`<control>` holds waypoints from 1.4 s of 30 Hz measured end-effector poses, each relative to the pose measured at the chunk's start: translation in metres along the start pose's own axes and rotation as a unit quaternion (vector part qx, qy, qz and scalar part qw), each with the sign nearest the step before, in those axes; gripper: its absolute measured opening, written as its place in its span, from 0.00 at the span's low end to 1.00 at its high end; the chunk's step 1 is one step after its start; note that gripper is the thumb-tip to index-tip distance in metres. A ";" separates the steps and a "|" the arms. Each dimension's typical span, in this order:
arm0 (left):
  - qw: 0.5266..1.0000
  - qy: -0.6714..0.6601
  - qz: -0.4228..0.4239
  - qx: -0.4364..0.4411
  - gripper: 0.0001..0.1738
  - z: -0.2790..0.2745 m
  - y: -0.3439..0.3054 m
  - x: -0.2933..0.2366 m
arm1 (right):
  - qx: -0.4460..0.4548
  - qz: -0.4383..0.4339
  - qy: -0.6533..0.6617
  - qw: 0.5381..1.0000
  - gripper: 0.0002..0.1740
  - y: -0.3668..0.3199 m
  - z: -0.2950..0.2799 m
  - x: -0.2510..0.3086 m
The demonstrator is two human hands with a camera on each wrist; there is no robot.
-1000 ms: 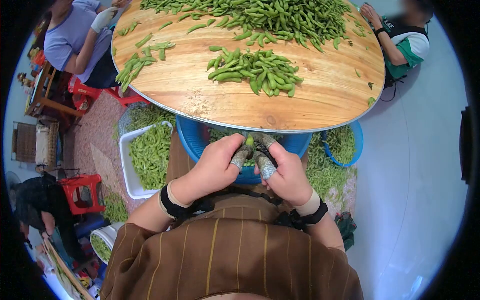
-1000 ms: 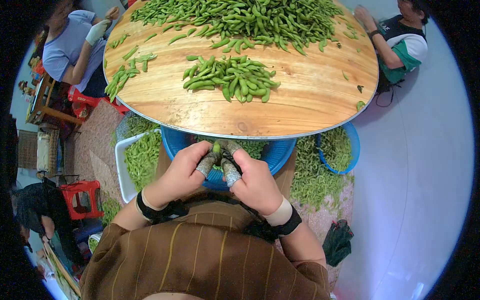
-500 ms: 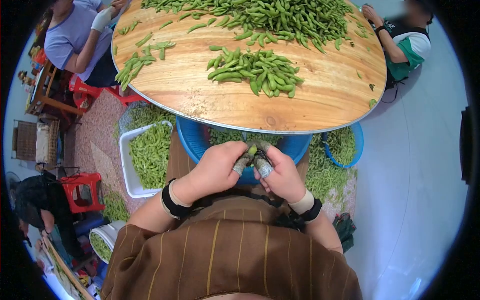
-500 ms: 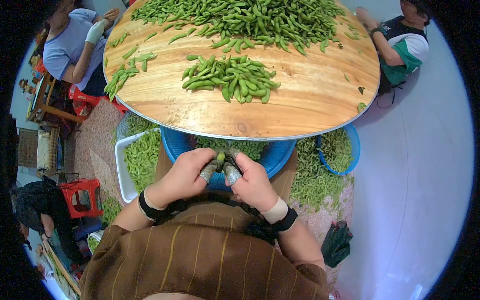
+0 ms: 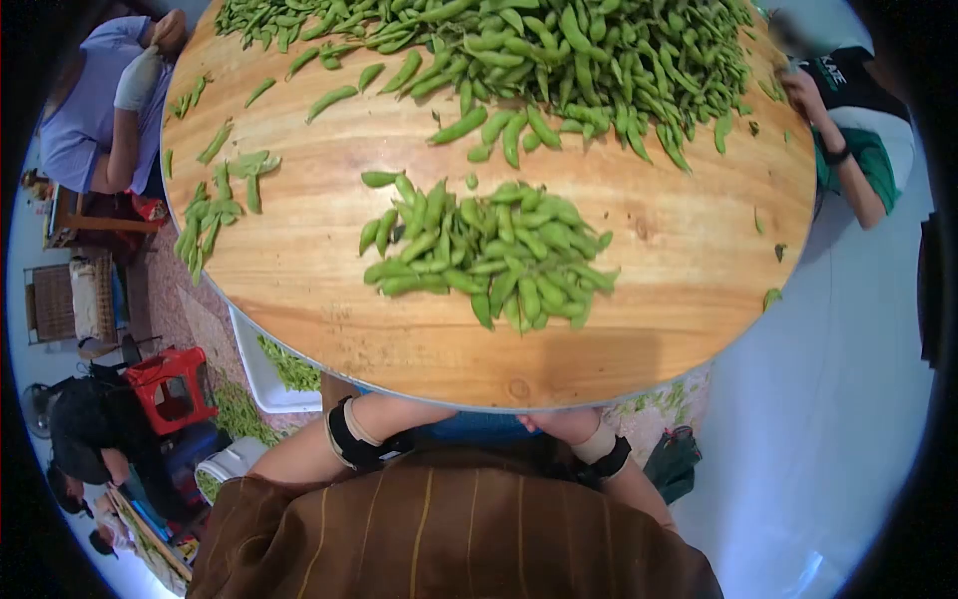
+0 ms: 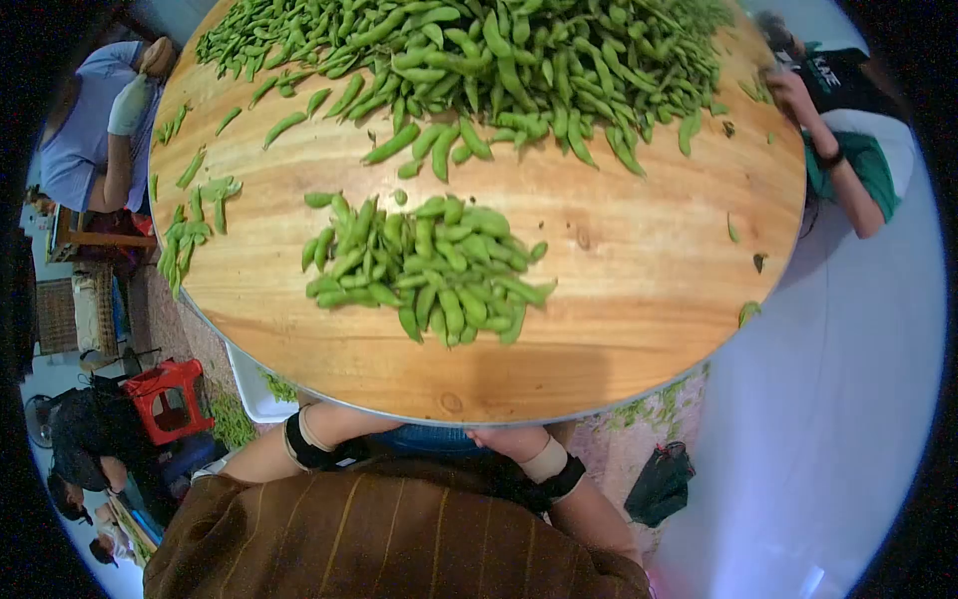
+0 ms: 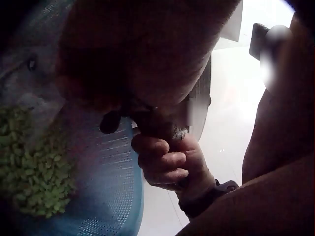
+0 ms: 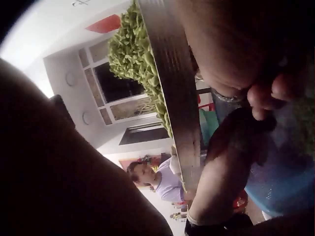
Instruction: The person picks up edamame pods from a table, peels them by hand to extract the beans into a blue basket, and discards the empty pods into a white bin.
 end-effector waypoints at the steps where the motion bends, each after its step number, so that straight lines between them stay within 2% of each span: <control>1: 1.000 -0.003 -0.005 -0.002 0.18 -0.003 0.006 0.002 | -0.022 -0.104 0.026 0.994 0.25 0.000 -0.005 0.007; 2: 0.998 -0.042 -0.047 0.007 0.18 -0.005 0.009 0.008 | -0.021 -0.101 0.024 0.994 0.25 0.008 -0.006 0.000; 4: 0.984 -0.121 -0.127 0.029 0.17 -0.006 0.009 0.020 | -0.047 -0.237 -0.098 0.965 0.31 0.014 -0.001 0.010; 5: 0.973 -0.159 -0.165 0.039 0.17 -0.006 0.008 0.026 | -0.047 -0.237 -0.099 0.965 0.31 0.014 0.002 0.010; 6: 0.958 -0.195 -0.202 0.050 0.16 -0.005 0.003 0.033 | -0.090 -0.143 0.143 0.975 0.28 0.014 0.001 0.016; 7: 0.940 -0.232 -0.241 0.061 0.16 -0.003 -0.006 0.037 | -0.127 -0.037 0.375 0.917 0.25 0.012 0.002 0.010; 8: 0.919 -0.268 -0.279 0.073 0.16 -0.001 -0.016 0.039 | -0.128 -0.034 0.376 0.917 0.25 0.015 -0.003 -0.002; 9: 0.896 -0.301 -0.314 0.085 0.16 0.001 -0.026 0.041 | -0.021 -0.045 0.293 0.955 0.22 0.022 -0.001 -0.018; 10: 0.873 -0.333 -0.345 0.096 0.17 0.004 -0.035 0.043 | 0.085 -0.060 0.202 0.974 0.19 0.023 0.009 -0.016; 11: 0.849 -0.362 -0.370 0.107 0.17 0.006 -0.041 0.044 | 0.082 -0.069 0.201 0.974 0.19 0.021 0.014 -0.014; 12: 0.826 -0.390 -0.391 0.117 0.17 0.008 -0.044 0.045 | 0.081 -0.001 0.242 0.967 0.17 0.017 0.026 0.002; 13: 0.835 -0.386 -0.375 0.114 0.17 0.009 -0.042 0.045 | 0.080 0.064 0.279 0.955 0.14 0.017 0.034 0.010; 14: 0.720 -0.527 -0.441 0.101 0.16 0.015 -0.047 0.043 | 0.079 0.051 0.272 0.958 0.14 0.021 0.034 0.013; 15: 0.570 -0.648 -0.497 0.089 0.15 0.024 -0.057 0.036 | 0.064 0.063 0.259 0.962 0.10 0.021 0.037 0.007; 16: 0.522 -0.668 -0.526 0.071 0.14 0.028 -0.062 0.039 | 0.049 0.078 0.248 0.965 0.07 0.017 0.042 -0.001; 17: 0.525 -0.664 -0.527 0.071 0.11 0.037 -0.073 0.048 | 0.047 0.074 0.246 0.965 0.07 0.010 0.049 -0.003; 18: 0.529 -0.665 -0.522 0.073 0.11 0.037 -0.078 0.039 | -0.009 0.027 0.140 0.990 0.06 0.003 0.049 -0.002; 19: 0.646 -0.562 -0.512 0.071 0.11 0.033 -0.079 0.034 | -0.066 -0.024 0.029 0.997 0.06 -0.003 0.048 0.001; 20: 0.748 -0.445 -0.489 0.063 0.12 0.028 -0.081 0.031 | -0.061 -0.034 0.048 0.996 0.09 -0.010 0.054 -0.002; 21: 0.752 -0.447 -0.480 0.062 0.12 0.029 -0.084 0.025 | -0.065 -0.041 0.043 0.996 0.09 -0.020 0.058 -0.001; 23: 0.839 -0.356 -0.399 0.099 0.14 0.029 -0.085 0.013 | -0.043 -0.084 0.012 0.995 0.11 -0.038 0.068 0.007; 24: 0.856 -0.329 -0.393 0.063 0.16 0.025 -0.084 0.006 | -0.049 -0.081 0.010 0.996 0.13 -0.042 0.070 0.007; 27: 0.854 -0.332 -0.400 0.020 0.18 0.019 -0.089 -0.006 | -0.067 -0.095 0.005 0.993 0.12 -0.053 0.073 0.015; 28: 0.855 -0.335 -0.395 0.019 0.18 0.018 -0.090 -0.009 | -0.069 -0.098 0.007 0.993 0.06 -0.057 0.076 0.018; 32: 0.862 -0.330 -0.384 0.011 0.17 0.011 -0.095 -0.016 | -0.069 -0.136 -0.018 0.988 0.09 -0.054 0.079 0.017; 41: 0.911 -0.224 -0.346 0.002 0.10 0.018 -0.098 -0.008 | -0.113 -0.158 -0.023 0.981 0.08 -0.057 0.080 0.009; 42: 0.932 -0.184 -0.312 -0.018 0.09 0.017 -0.092 -0.006 | -0.130 -0.171 -0.034 0.976 0.08 -0.055 0.078 0.008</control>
Point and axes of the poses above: each hand's wrist, its own y-axis towards the middle knuckle, its own z-axis out of the palm, x = y × z, the point moved 6 cm from there along y, towards the middle knuckle, and after that the axes turned 13 degrees about -x, right-handed, at the moved point
